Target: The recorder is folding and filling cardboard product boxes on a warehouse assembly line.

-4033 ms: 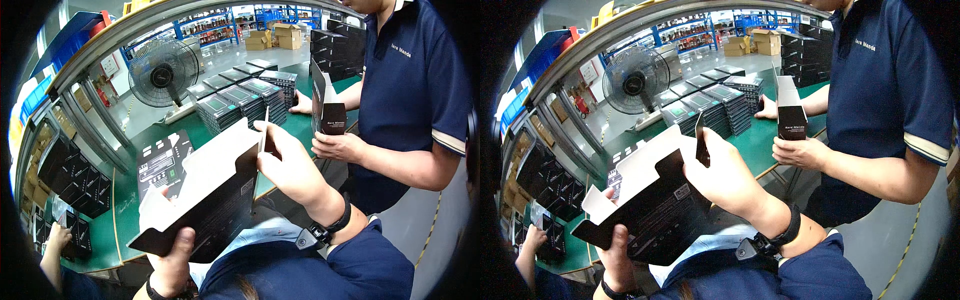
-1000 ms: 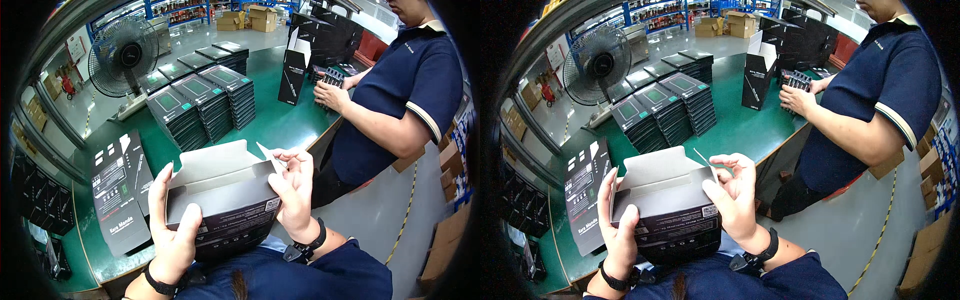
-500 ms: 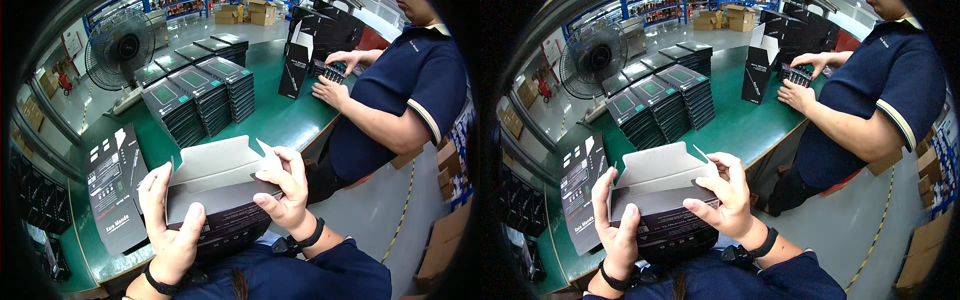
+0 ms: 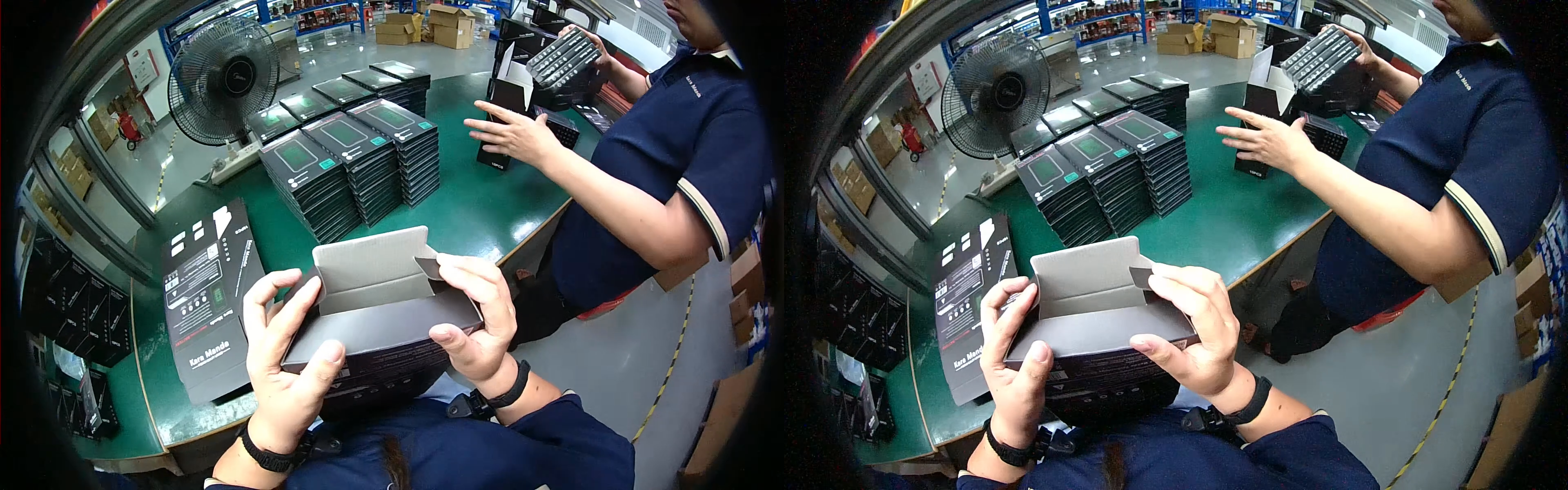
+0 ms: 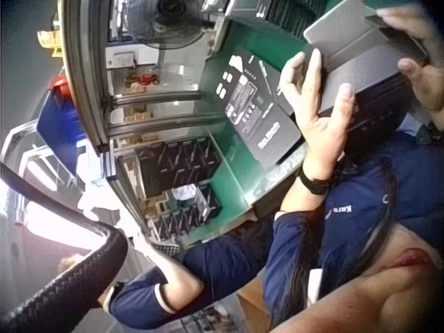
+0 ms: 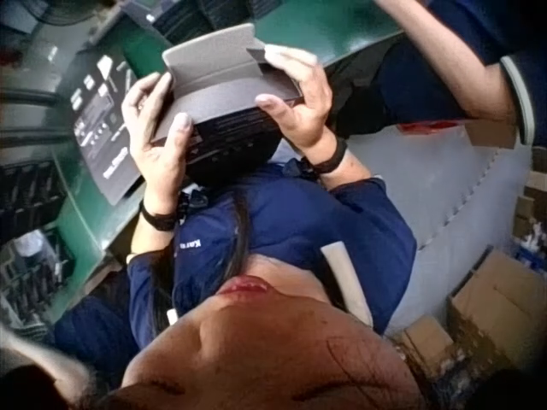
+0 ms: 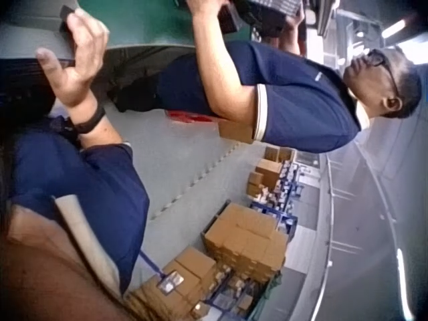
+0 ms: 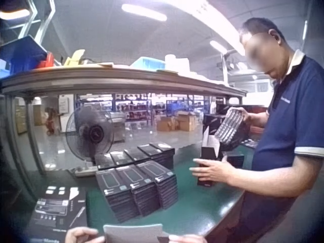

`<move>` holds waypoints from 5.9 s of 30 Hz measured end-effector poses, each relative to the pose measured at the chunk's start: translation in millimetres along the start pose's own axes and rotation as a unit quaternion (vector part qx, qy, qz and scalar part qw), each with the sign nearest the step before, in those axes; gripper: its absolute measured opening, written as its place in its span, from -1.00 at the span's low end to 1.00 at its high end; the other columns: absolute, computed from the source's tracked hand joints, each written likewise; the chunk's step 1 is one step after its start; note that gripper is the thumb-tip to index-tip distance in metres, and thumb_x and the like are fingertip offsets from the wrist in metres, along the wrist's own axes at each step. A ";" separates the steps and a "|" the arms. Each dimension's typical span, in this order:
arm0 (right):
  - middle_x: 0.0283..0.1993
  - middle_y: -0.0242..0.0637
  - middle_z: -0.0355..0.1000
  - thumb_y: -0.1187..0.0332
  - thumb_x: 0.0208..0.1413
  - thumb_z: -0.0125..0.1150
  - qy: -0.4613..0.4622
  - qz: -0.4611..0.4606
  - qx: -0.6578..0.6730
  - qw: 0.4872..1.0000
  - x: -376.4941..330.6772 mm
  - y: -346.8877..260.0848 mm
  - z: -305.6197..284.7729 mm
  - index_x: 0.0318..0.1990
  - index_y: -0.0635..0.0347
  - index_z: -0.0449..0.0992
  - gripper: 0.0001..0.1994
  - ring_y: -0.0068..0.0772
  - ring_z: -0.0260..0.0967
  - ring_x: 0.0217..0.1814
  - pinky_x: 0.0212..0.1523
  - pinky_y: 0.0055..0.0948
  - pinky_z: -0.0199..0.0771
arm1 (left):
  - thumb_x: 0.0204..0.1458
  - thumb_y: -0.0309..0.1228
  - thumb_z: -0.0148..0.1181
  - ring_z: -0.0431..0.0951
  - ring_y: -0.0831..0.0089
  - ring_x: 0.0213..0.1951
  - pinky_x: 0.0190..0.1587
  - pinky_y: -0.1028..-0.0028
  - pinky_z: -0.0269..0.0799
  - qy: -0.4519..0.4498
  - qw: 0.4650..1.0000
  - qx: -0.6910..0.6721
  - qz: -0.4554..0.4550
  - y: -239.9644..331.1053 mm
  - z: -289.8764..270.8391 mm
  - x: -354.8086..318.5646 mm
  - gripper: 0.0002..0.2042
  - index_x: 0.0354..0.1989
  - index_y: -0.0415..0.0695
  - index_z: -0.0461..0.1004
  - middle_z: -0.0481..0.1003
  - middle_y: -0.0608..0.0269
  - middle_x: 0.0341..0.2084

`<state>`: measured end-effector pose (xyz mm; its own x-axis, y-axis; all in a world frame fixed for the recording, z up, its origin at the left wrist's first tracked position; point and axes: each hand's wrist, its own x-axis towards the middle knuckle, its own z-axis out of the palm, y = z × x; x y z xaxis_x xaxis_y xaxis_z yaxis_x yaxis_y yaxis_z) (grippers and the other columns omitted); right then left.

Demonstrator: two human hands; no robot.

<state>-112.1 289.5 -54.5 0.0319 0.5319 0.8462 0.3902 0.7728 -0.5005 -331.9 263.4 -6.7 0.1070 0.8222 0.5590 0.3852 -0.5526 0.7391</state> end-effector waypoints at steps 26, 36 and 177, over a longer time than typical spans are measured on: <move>0.16 -0.04 0.30 0.09 0.25 -0.30 -0.202 0.087 0.197 0.956 18.8 8.4 -3.4 -0.21 0.31 0.55 -0.49 -0.17 0.15 0.13 0.18 -0.24 0.07 | -0.12 -0.55 0.21 0.45 0.35 -0.12 0.00 0.40 0.30 0.004 1.000 -0.008 -0.029 4.1 2.2 0.5 -0.87 -0.35 -0.21 0.54 0.48 0.13 -0.21; 0.27 -0.02 0.12 0.46 0.14 0.00 -0.193 0.173 0.192 0.946 21.5 -5.8 -4.5 0.08 0.18 0.45 -0.66 -0.17 0.15 0.27 0.28 -0.37 0.02 | -0.15 -0.56 0.19 0.47 0.38 -0.15 -0.02 0.43 0.31 -0.019 0.997 -0.068 -0.041 12.7 -7.4 27.0 -0.87 -0.37 -0.24 0.53 0.52 0.11 -0.25; 0.36 -0.09 0.03 0.32 -0.38 0.46 -0.279 0.012 -0.240 0.930 20.5 -0.8 -110.1 0.28 0.01 0.16 -0.09 0.11 -0.02 0.36 0.31 -0.07 0.02 | -0.01 -0.36 0.19 -0.01 0.08 0.32 0.31 0.18 -0.11 -0.150 0.976 0.092 0.132 28.6 40.2 22.3 -0.39 0.25 -0.15 0.13 0.08 -0.04 0.25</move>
<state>-10.4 261.6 -16.6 -0.3840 0.7477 0.5418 0.7659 0.5856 -0.2654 -281.6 271.4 11.8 0.4768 0.6728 0.5656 0.4630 -0.7392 0.4891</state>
